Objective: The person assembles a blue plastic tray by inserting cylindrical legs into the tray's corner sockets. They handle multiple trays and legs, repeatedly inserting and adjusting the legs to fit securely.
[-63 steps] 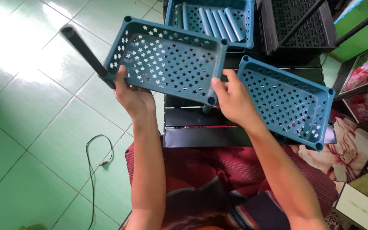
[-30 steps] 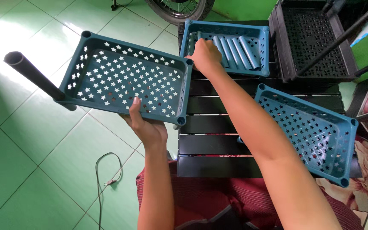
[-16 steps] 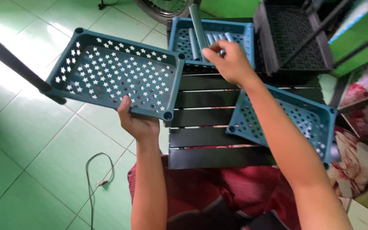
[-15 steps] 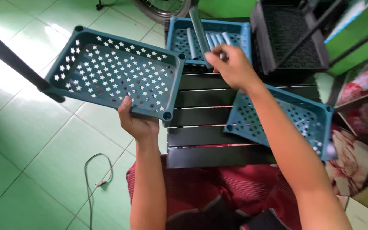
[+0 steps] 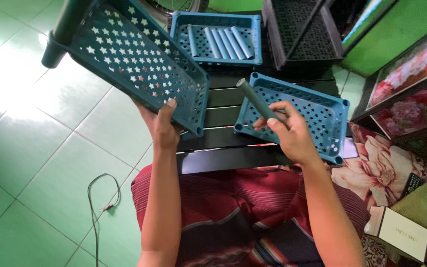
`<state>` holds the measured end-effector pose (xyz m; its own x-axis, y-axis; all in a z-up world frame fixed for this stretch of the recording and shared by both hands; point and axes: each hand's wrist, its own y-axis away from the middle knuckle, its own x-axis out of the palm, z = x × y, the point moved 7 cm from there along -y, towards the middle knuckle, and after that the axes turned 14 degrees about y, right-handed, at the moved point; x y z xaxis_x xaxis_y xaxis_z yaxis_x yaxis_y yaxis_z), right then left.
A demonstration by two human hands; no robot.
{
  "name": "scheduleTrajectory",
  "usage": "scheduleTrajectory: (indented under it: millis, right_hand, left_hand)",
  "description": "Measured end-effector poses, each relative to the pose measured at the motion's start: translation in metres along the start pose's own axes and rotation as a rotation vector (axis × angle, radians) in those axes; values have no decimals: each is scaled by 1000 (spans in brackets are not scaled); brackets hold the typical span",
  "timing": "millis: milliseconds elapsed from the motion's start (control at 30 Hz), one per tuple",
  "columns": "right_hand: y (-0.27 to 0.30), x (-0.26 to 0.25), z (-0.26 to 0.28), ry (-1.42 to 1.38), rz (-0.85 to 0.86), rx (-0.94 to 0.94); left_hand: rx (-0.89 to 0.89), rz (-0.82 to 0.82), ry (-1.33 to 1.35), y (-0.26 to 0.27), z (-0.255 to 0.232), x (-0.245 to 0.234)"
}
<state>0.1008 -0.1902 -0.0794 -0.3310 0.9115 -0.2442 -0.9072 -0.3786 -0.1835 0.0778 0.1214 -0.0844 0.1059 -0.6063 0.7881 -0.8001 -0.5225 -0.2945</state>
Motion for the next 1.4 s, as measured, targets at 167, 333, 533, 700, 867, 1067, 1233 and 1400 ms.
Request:
scheduleTrajectory:
  millis: [167, 333, 533, 700, 867, 1067, 1233, 1400]
  right_hand:
    - [5, -4, -3, -77, -28, 21]
    - [7, 1, -5, 7, -66, 79]
    - [7, 8, -10, 26, -28, 74]
    - [-12, 12, 9, -69, -14, 42]
    - [-50, -11, 89, -3, 5, -216]
    - [-81, -11, 209, 238, 211, -256]
    - [-74, 8, 254, 836, 204, -329]
    - [-88, 11, 247, 888, 238, -256]
  left_hand:
    - [50, 26, -73, 7, -2, 1]
    - [52, -12, -19, 8, 4, -8]
    - [172, 9, -62, 11, 10, -28]
    - [407, 23, -346, 21, 12, -39]
    - [475, 175, -443, 38, 24, -28]
    - [487, 259, -752, 47, 28, 1]
    - [325, 234, -754, 46, 28, 15]
    - [558, 441, -888, 54, 12, 47]
